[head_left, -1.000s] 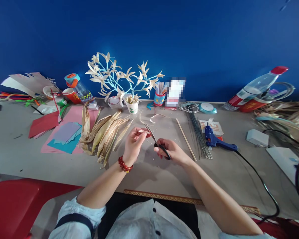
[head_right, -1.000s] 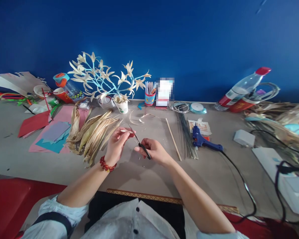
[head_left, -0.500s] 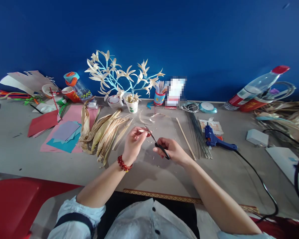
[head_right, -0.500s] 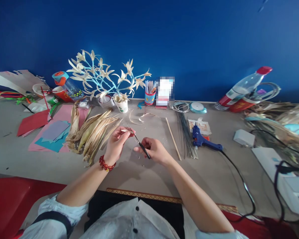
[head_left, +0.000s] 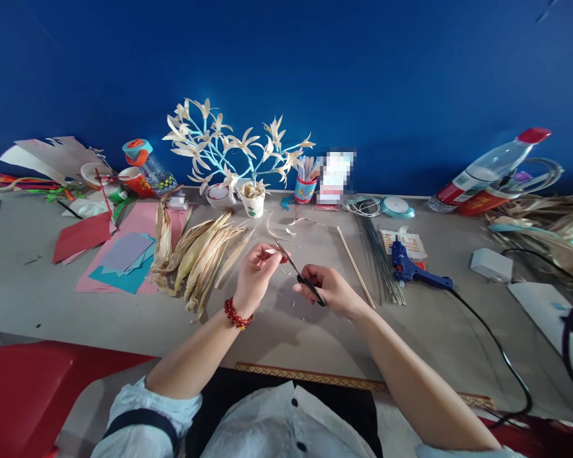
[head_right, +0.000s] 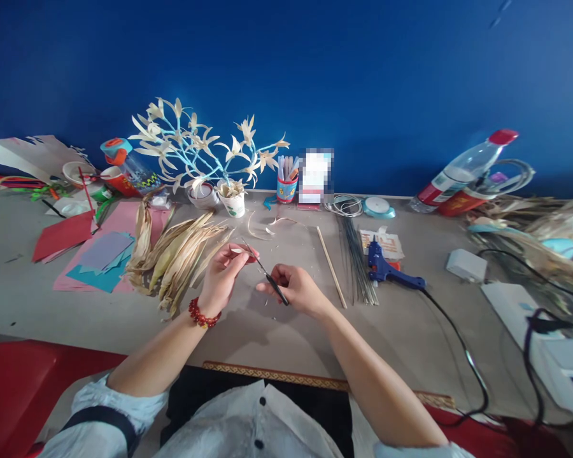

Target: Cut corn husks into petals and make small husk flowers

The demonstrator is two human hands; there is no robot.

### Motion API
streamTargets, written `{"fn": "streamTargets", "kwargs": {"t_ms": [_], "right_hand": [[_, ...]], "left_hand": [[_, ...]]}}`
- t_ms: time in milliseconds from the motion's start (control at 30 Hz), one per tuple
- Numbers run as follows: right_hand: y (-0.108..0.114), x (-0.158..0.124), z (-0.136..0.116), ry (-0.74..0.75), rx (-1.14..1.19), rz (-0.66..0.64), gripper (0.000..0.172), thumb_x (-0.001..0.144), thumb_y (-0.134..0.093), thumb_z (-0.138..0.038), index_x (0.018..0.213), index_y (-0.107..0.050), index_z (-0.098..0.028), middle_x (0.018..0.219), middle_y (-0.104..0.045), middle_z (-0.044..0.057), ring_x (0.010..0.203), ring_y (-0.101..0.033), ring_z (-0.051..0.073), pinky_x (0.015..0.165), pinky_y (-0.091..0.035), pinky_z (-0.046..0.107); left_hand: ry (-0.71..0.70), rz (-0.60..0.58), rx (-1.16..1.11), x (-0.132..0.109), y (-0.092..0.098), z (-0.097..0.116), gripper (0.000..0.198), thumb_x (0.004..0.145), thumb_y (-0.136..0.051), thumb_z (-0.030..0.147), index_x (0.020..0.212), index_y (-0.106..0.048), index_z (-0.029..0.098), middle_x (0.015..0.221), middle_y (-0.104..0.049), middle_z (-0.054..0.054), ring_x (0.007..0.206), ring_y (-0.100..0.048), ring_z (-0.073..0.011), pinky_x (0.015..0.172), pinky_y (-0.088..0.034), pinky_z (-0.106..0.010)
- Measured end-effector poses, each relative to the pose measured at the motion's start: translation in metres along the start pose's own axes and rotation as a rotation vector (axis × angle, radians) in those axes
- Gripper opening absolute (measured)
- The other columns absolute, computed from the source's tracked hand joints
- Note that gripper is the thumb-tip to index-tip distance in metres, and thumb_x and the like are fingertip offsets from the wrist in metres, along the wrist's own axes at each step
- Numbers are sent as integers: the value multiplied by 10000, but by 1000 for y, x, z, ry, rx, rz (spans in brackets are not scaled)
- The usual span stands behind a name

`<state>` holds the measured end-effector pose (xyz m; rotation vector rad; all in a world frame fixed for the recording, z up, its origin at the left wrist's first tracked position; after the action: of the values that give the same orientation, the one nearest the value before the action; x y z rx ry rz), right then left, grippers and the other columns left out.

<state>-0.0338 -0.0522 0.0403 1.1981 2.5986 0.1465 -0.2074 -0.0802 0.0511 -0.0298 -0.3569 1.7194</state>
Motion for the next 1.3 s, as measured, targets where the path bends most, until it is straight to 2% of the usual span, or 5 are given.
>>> {"fn": "streamTargets", "kwargs": {"t_ms": [400,700,867,1133,1300], "right_hand": [[6,0,-1,21,-89,17,482,714,-717,-558,618,-398,-210,441,-439,-81,439,-347,76,441,-227,207],[33,-3,-8,-66,-695,346,410,724,-674,-550,604,-461,-221,538,-539,-42,503,-432,118,467,-240,229],[32,-3,-7,-78,-786,367,364,734,-657,-534,628,-487,-230,563,-543,-36,510,-435,123,475,-236,235],[28,3,1,98,-438,187,360,762,-636,-529,693,-472,-216,607,-500,-46,556,-421,106,513,-301,216],[28,-1,0,-94,-836,283,395,708,-680,-586,759,-516,-230,601,-561,-30,535,-485,137,480,-225,247]], "left_hand": [[44,-17,-27,1,1,1,144,835,-663,310,838,-614,174,885,-698,-49,843,-653,-166,841,-530,-339],[88,-7,22,-1,1,1,143,841,-660,307,814,-620,173,818,-682,-28,742,-632,-135,757,-525,-290],[107,-55,54,-3,0,0,130,848,-646,297,818,-624,172,806,-680,-27,718,-621,-130,736,-513,-279],[207,-208,49,-5,-4,0,139,845,-601,278,762,-607,167,789,-640,-19,712,-603,-134,731,-495,-274],[166,-224,98,-4,-4,-1,168,846,-608,324,775,-611,172,792,-643,-23,723,-598,-141,730,-492,-281]]}}
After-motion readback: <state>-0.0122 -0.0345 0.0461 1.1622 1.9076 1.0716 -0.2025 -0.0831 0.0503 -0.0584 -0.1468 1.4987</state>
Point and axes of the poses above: each hand's wrist, its own x-axis towards the middle knuckle, its own y-axis out of the back of the hand, z = x × y, the point moved 2 cm from there along x, towards the middle knuckle
